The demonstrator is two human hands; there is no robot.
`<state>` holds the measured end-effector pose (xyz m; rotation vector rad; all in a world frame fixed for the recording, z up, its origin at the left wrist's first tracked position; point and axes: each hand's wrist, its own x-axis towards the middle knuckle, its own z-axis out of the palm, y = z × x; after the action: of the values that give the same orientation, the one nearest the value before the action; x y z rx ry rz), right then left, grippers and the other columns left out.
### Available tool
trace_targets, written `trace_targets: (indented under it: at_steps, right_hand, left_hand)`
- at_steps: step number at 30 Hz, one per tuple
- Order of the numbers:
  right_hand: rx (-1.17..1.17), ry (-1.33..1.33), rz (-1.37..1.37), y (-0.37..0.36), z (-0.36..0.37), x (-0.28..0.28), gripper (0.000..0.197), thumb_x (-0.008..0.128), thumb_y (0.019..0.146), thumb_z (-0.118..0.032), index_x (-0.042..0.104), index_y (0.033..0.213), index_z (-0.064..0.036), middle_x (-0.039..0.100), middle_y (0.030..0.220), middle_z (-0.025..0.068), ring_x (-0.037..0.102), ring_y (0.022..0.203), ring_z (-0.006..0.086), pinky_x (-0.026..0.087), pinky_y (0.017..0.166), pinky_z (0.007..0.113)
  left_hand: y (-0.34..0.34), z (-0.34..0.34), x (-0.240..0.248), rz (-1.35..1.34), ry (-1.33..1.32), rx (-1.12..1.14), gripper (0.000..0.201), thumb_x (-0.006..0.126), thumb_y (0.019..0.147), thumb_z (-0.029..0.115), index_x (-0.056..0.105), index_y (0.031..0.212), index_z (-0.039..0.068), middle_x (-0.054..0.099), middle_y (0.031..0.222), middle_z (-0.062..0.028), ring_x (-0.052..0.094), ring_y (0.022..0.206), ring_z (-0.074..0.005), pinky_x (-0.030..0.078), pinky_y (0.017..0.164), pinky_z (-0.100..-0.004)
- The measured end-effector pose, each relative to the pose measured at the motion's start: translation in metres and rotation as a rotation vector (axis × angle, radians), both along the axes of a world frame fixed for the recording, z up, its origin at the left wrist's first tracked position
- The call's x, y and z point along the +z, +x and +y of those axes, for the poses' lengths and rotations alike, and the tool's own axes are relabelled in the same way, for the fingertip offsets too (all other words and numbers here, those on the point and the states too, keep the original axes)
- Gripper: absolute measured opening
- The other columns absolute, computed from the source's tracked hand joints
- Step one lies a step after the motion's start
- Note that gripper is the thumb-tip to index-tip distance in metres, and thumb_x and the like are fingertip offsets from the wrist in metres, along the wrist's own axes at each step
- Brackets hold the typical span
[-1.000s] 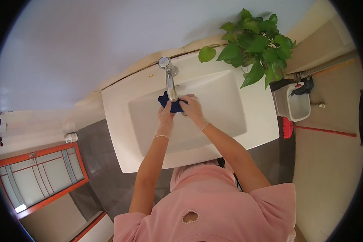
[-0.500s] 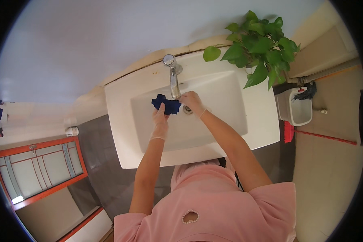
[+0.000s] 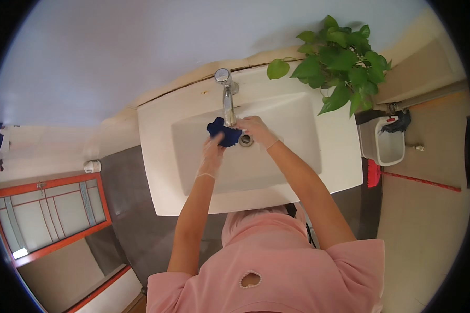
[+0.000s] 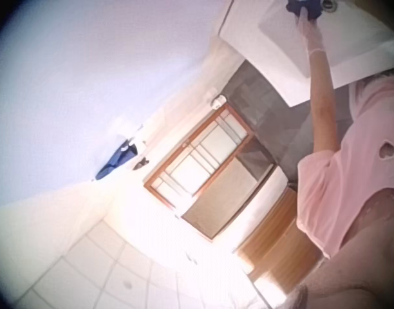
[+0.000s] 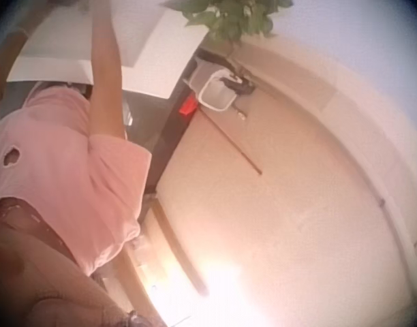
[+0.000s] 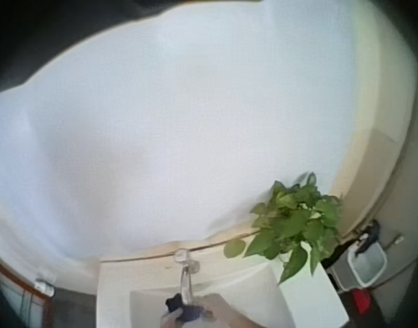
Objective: The person wipes down a bathroom vanity and sink with a cloth, rinses the cloth under the faucet, and fills a bucket with water. Then, the person enters bathroom stalls and pours the water into squat toilets.
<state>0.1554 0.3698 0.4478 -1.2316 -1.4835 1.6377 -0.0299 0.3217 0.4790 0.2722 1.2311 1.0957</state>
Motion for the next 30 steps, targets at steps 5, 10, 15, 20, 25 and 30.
trace_targets:
  at_steps: [5,10,15,20,25,30]
  right_hand:
    - [-0.474,-0.527,0.154,0.008,-0.026,0.046,0.05,0.064,0.08,-0.035,0.056,0.114,0.0009,0.062,0.105,0.0141,0.054,0.102,0.0218,0.043,0.085,0.03]
    - [-0.339,-0.436,0.211,0.009,-0.03,0.039,0.061,0.065,0.079,-0.037,0.048,0.125,0.0008,0.059,0.11,0.016,0.041,0.119,0.0232,0.038,0.093,0.031]
    - [-0.147,-0.36,0.265,-0.01,-0.024,0.004,0.042,0.063,0.082,-0.029,0.057,0.112,0.0001,0.063,0.093,0.0102,0.059,0.085,0.0157,0.048,0.072,0.026]
    - [-0.17,-0.466,0.305,-0.023,-0.016,-0.008,0.036,0.061,0.085,-0.027,0.058,0.111,-0.003,0.062,0.089,0.0071,0.059,0.074,0.0127,0.048,0.065,0.024]
    - [-0.614,-0.537,0.482,-0.045,-0.022,0.008,0.058,0.061,0.085,-0.032,0.039,0.131,-0.0044,0.057,0.108,0.0103,0.058,0.087,0.0154,0.049,0.068,0.03]
    - [-0.621,-0.814,0.718,-0.042,-0.017,-0.011,0.041,0.056,0.086,-0.047,0.053,0.106,-0.0109,0.06,0.086,0.0054,0.06,0.072,0.0164,0.05,0.057,0.031]
  left_hand:
    - [0.033,0.017,-0.011,-0.189,0.038,-0.212,0.033,0.056,0.089,0.016,0.047,0.12,0.005,0.056,0.114,-0.0067,0.054,0.105,-0.0189,0.044,0.09,-0.0343]
    - [0.045,0.022,-0.01,-0.212,-0.028,-0.231,0.038,0.049,0.093,0.03,0.046,0.122,0.006,0.053,0.116,-0.0064,0.051,0.107,-0.0172,0.044,0.09,-0.0348]
    - [0.018,0.022,-0.015,0.074,-0.033,-0.347,0.042,0.047,0.093,0.037,0.047,0.122,0.006,0.054,0.114,-0.0043,0.051,0.104,-0.0147,0.045,0.086,-0.0347]
    - [0.006,0.021,0.01,0.311,0.058,-0.436,0.037,0.049,0.093,0.033,0.053,0.117,0.005,0.058,0.107,-0.0038,0.054,0.098,-0.0134,0.046,0.083,-0.0336]
    - [-0.003,0.018,-0.015,0.171,0.1,-0.313,0.036,0.051,0.092,0.028,0.051,0.119,0.003,0.058,0.107,-0.0036,0.055,0.097,-0.0129,0.045,0.083,-0.0303]
    - [0.018,0.001,-0.027,0.304,0.299,-0.374,0.035,0.05,0.093,0.025,0.053,0.117,0.0,0.059,0.106,-0.0028,0.054,0.094,-0.0105,0.041,0.087,-0.0257]
